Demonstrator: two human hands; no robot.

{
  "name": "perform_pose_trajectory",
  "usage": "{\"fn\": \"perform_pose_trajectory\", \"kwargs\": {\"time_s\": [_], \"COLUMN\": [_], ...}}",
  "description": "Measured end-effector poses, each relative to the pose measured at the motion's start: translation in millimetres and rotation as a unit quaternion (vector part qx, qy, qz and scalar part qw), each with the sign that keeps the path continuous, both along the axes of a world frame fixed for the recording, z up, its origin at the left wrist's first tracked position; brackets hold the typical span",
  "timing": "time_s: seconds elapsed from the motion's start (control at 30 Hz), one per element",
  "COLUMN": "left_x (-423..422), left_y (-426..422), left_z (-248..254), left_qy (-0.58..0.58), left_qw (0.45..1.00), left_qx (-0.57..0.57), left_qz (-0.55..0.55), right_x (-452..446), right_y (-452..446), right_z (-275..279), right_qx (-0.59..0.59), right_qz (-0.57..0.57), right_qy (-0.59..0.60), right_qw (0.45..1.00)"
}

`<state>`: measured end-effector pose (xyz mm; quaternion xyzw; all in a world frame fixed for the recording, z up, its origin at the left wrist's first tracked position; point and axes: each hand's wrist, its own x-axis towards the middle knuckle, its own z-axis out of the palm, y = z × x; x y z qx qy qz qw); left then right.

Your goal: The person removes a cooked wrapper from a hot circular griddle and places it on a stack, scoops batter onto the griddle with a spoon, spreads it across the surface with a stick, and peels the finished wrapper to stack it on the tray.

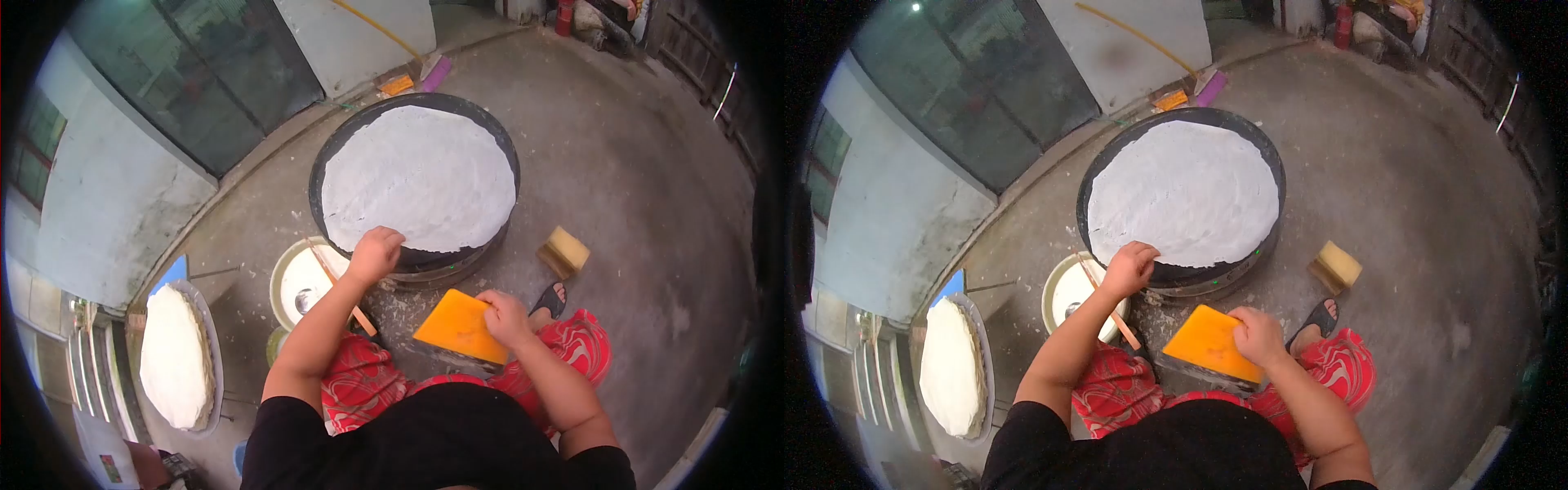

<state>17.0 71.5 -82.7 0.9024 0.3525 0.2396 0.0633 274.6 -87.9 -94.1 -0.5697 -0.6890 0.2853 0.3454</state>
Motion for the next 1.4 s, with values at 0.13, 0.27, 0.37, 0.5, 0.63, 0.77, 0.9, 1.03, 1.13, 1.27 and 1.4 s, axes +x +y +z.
{"fn": "perform_pose_trajectory", "kwargs": {"time_s": [0.13,0.27,0.37,0.5,0.63,0.77,0.9,1.03,1.13,1.27,1.4], "left_x": [-10.6,-27.3,-43.3,-75.2,-111.5,-163.0,-250.8,-356.4,-426.6,-481.5,-528.5], "left_y": [-7.9,-21.1,-39.7,-59.8,-74.9,-62.6,-18.0,-19.2,-87.1,-230.2,-353.9], "left_z": [32.7,63.9,90.0,114.3,132.6,140.3,141.9,177.4,233.1,261.0,199.5], "left_qy": [-0.049,-0.078,-0.091,-0.121,-0.12,-0.125,-0.313,-0.471,-0.483,-0.422,-0.321], "left_qw": [0.998,0.995,0.993,0.989,0.989,0.969,0.87,0.824,0.81,0.775,0.733], "left_qx": [0.011,0.033,0.037,0.038,0.03,0.063,-0.219,-0.131,0.038,0.221,0.301], "left_qz": [0.032,0.055,0.064,0.077,0.086,0.204,0.313,0.287,0.329,0.415,0.518], "right_x": [6.3,12.3,11.9,5.8,1.0,-36.2,-97.7,-200.4,-287.6,-402.8,-486.5], "right_y": [6.3,18.7,29.9,43.2,52.5,65.1,107.8,137.3,138.6,121.2,79.9], "right_z": [-18.3,-15.8,-14.8,-20.9,-36.4,13.1,87.5,173.8,219.4,225.0,190.6], "right_qx": [-0.105,-0.022,0.009,0.045,0.091,0.045,0.131,0.233,0.293,0.34,0.345], "right_qz": [-0.113,-0.175,-0.215,-0.241,-0.099,-0.065,-0.027,0.05,0.135,0.285,0.389], "right_qy": [0.0,-0.073,-0.07,-0.08,0.036,0.073,-0.008,0.016,0.09,0.162,0.148], "right_qw": [0.988,0.982,0.974,0.966,0.99,0.994,0.991,0.971,0.942,0.881,0.841]}}
